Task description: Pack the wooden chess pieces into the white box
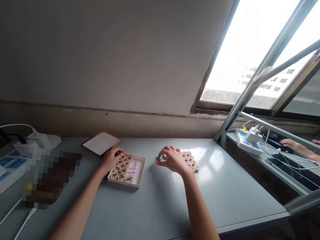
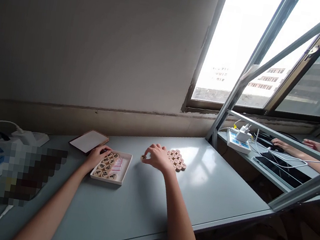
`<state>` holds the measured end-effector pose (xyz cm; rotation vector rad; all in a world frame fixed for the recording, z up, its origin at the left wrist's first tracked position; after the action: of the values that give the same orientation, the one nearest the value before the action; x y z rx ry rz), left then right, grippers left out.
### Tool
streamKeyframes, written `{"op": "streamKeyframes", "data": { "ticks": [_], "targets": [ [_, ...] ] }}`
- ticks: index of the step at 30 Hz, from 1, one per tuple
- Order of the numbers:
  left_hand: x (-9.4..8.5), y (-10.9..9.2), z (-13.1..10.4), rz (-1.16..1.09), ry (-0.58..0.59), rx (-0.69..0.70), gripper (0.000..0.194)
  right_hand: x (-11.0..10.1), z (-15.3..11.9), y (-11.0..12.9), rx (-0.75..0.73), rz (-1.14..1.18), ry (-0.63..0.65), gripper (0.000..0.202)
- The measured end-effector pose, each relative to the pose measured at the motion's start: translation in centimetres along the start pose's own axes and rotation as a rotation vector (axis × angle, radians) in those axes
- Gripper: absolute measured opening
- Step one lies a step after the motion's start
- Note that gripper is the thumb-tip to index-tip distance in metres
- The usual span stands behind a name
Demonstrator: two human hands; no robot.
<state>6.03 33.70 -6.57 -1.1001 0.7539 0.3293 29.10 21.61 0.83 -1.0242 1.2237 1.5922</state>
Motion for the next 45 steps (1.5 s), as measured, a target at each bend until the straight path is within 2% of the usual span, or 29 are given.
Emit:
{"op": "streamKeyframes", "data": {
  "ticks": [2, 4, 8, 13, 15, 17, 21, 24, 29, 33, 37, 39, 42, 45],
  "targets": [
    [0.0, 0.0, 0.0, 0.000, 0.000, -0.007, 0.027, 0.3, -0.4, -2.5, 0.141, -0.083, 0.069, 0.023],
    [0.0, 0.0, 0.0, 0.002, -0.003, -0.002, 0.027, 0.5, -0.7, -3.5, 0.202, -0.139, 0.070, 0.023],
    [0.0, 0.0, 0.0, -0.008, -0.007, 0.011, 0.026, 0.6, -0.5, -2.7, 0.107, -0.148, 0.019, 0.017],
    [0.0, 0.1, 0.0, -0.006, -0.009, 0.013, 0.026, 0.5, -0.2, -1.8, 0.098, -0.095, 0.022, 0.010],
    [0.1, 0.2, 0.0, -0.001, -0.005, -0.002, 0.026, 0.5, 0.0, 0.2, 0.011, 0.000, 0.004, 0.011],
    [0.1, 0.3, 0.0, 0.005, -0.008, -0.013, 0.025, 1.0, 0.1, 3.3, -0.127, 0.115, 0.001, 0.011],
    [-0.1, -0.2, -0.2, 0.015, -0.025, 0.012, 0.021, 3.9, -0.7, 10.3, -0.402, 0.262, 0.147, 0.014],
    [-0.2, -0.4, -0.2, 0.001, -0.032, 0.017, 0.020, 5.1, -1.1, 12.2, -0.433, 0.259, 0.171, 0.018],
    [-0.3, -0.4, -0.2, 0.003, -0.038, 0.015, 0.018, 4.9, -0.8, 10.9, -0.387, 0.284, 0.208, 0.019],
    [-0.4, -0.5, -0.2, 0.022, -0.038, 0.016, 0.019, 4.7, -0.2, 10.1, -0.346, 0.223, 0.158, 0.017],
    [-0.3, -0.5, -0.2, 0.015, -0.036, 0.013, 0.021, 4.1, 0.2, 9.5, -0.315, 0.316, 0.132, 0.015],
    [-0.3, -0.3, -0.2, 0.014, -0.033, 0.013, 0.021, 2.9, 0.4, 8.3, -0.286, 0.418, 0.113, 0.017],
    [-0.2, -0.1, -0.2, 0.012, -0.023, -0.001, 0.023, 0.7, 0.4, 5.3, -0.199, 0.524, 0.085, 0.020],
    [-0.3, -0.3, -0.2, -0.001, -0.020, -0.008, 0.023, 0.0, -0.2, 1.8, -0.060, 0.421, 0.134, 0.016]
  ]
}}
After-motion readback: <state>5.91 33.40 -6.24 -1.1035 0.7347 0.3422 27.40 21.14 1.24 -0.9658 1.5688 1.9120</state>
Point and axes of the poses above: each hand's wrist, its own z-axis towards the middle knuckle, its own x-axis out of the palm, y = z × x, the point moved 7 cm from there along z, towards the middle knuckle, and after that the axes turned 7 degrees about z, right-handed, at the moved point
